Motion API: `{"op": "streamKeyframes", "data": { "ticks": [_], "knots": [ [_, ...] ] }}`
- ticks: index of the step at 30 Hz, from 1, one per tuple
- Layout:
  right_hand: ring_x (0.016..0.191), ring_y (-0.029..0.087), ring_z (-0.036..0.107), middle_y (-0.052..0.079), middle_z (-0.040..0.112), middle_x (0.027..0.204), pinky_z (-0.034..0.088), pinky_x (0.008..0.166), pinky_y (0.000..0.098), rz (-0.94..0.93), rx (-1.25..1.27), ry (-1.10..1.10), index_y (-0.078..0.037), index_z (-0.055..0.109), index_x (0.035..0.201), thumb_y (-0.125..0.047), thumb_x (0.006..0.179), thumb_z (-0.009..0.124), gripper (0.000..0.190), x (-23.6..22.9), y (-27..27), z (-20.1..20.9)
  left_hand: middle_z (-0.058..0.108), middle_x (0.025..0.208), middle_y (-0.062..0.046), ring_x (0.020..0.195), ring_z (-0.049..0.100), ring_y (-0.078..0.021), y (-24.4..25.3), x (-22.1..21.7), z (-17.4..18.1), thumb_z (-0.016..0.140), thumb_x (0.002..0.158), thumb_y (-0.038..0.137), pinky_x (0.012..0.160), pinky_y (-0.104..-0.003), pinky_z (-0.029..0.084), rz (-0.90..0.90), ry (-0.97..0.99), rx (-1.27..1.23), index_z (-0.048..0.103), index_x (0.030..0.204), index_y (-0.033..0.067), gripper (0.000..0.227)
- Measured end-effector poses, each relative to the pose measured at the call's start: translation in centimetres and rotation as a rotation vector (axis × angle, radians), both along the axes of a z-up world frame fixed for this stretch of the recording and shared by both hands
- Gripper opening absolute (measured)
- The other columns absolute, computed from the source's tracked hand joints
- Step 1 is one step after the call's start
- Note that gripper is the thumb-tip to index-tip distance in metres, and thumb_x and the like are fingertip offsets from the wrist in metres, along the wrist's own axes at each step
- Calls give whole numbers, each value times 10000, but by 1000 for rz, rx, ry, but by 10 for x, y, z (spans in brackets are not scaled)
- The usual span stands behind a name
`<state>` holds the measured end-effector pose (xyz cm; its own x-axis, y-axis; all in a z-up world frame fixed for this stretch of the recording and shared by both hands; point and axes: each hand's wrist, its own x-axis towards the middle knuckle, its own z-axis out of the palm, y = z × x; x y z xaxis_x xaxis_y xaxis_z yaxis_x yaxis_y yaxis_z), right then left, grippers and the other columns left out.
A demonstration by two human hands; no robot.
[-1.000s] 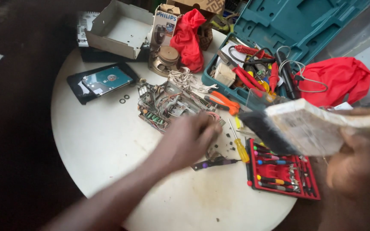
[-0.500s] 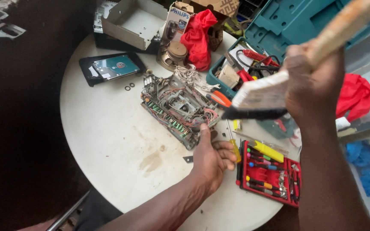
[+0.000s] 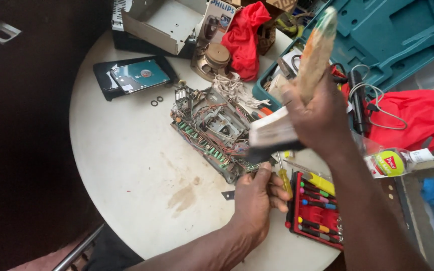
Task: The person cleans a disassembled electronic device on a workbench using a brush and a cloth. They wipe the internal components and circuit board, then use a small tool to adjust or inspect parts.
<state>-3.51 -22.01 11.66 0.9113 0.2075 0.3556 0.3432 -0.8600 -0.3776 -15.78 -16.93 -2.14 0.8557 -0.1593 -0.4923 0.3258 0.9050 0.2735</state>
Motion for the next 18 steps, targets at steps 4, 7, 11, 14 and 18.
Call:
{"op": "streamKeyframes", "data": {
  "ticks": [4,7,11,14,18],
  "knots": [
    [935,274,714,113,723,1071,540,780,429,-93,64,59,-91,641,1231,-361,988,683,365,-6,1,8,649,722,-190,445,612,-224,11,-3,13,655,1097,171,309,-307,473,-10,35,-35,615,870,-71,334],
    [784,131,600,6,599,924,503,672,311,36,349,311,-138,573,1077,-267,1016,652,163,-9,18,-5,617,586,-232,370,529,-259,-4,1,-4,611,1040,166,323,-307,439,-26,71,-4,653,806,-93,352],
    [892,447,709,242,734,1098,533,772,579,-109,-139,13,-43,544,1389,-358,1006,562,496,0,6,19,606,556,-188,397,577,-231,8,-5,4,663,1053,226,313,-307,462,-7,0,-3,644,754,-55,411],
    [764,213,684,79,537,936,632,565,340,-115,72,106,-16,497,1210,-281,1111,563,290,-18,19,25,630,552,-245,339,516,-263,10,-3,7,640,1050,230,316,-303,420,-46,31,17,636,743,-76,433],
    [918,177,733,43,727,1099,586,761,340,-31,358,184,-142,613,1205,-353,984,650,308,-30,24,-11,608,554,-231,355,518,-269,6,-1,3,561,1057,151,311,-321,410,-21,35,34,645,762,-93,392]
  ]
}}
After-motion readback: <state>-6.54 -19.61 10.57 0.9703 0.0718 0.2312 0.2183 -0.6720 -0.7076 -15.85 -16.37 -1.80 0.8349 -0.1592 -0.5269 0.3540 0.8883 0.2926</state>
